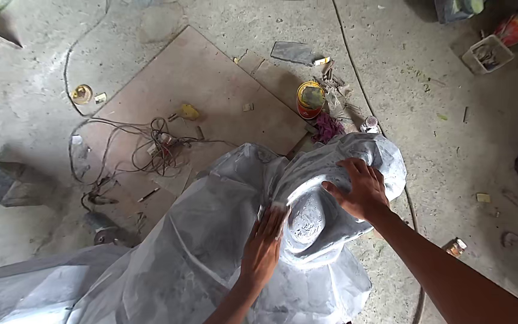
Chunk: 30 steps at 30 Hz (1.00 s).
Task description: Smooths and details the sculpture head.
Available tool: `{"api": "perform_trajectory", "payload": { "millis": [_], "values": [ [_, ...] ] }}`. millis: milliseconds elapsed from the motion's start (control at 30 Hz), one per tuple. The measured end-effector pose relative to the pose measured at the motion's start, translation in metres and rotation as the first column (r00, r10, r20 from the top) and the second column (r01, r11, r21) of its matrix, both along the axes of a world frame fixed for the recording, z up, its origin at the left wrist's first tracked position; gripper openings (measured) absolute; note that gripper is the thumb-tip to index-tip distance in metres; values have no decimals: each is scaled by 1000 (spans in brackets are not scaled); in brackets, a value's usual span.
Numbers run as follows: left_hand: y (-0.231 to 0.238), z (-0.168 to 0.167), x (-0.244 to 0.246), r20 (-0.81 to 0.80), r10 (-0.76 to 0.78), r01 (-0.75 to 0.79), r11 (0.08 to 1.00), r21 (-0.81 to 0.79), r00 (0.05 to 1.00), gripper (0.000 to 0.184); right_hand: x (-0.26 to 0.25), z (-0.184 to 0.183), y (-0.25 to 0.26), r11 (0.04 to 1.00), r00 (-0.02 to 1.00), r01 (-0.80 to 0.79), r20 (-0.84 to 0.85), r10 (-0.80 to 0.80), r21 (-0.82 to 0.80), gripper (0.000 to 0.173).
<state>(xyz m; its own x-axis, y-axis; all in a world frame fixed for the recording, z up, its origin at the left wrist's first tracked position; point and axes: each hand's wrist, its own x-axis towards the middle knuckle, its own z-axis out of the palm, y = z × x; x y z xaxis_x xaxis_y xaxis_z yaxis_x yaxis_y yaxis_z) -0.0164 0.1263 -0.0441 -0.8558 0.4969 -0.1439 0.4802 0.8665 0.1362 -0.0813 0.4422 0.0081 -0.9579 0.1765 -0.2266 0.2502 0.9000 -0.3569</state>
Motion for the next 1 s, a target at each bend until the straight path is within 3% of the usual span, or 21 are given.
{"api": "perform_trajectory", "payload": {
  "millis": [67, 200, 433, 600, 800, 1000],
  "values": [
    [3, -2, 4, -14, -6, 6, 1000, -16, 1000, 51, 2, 0, 0, 1000, 1000, 10, 14, -10, 7, 88],
    [49, -28, -35, -40, 17, -16, 999, 38, 999, 52, 1, -1, 3, 1000, 1000, -4, 9, 3, 10, 86],
    [-3, -1, -6, 178, 124, -178, 925, 335, 976, 49, 2, 0, 0, 1000, 1000, 7, 13, -7, 15, 88],
    [43, -27, -70, 233, 35, -130, 903, 410, 972, 47, 1, -1, 0, 1000, 1000, 6, 25, -7, 25, 88],
    [-12, 1, -30, 314, 97, -212, 910, 358, 945, 46, -3, 0, -1, 1000, 999, 11, 37, -12, 26, 90],
    [69, -24, -88, 262, 75, -175, 907, 382, 962, 46, -5, -1, 1, 999, 1000, -2, 29, 0, 38, 89]
  ]
}}
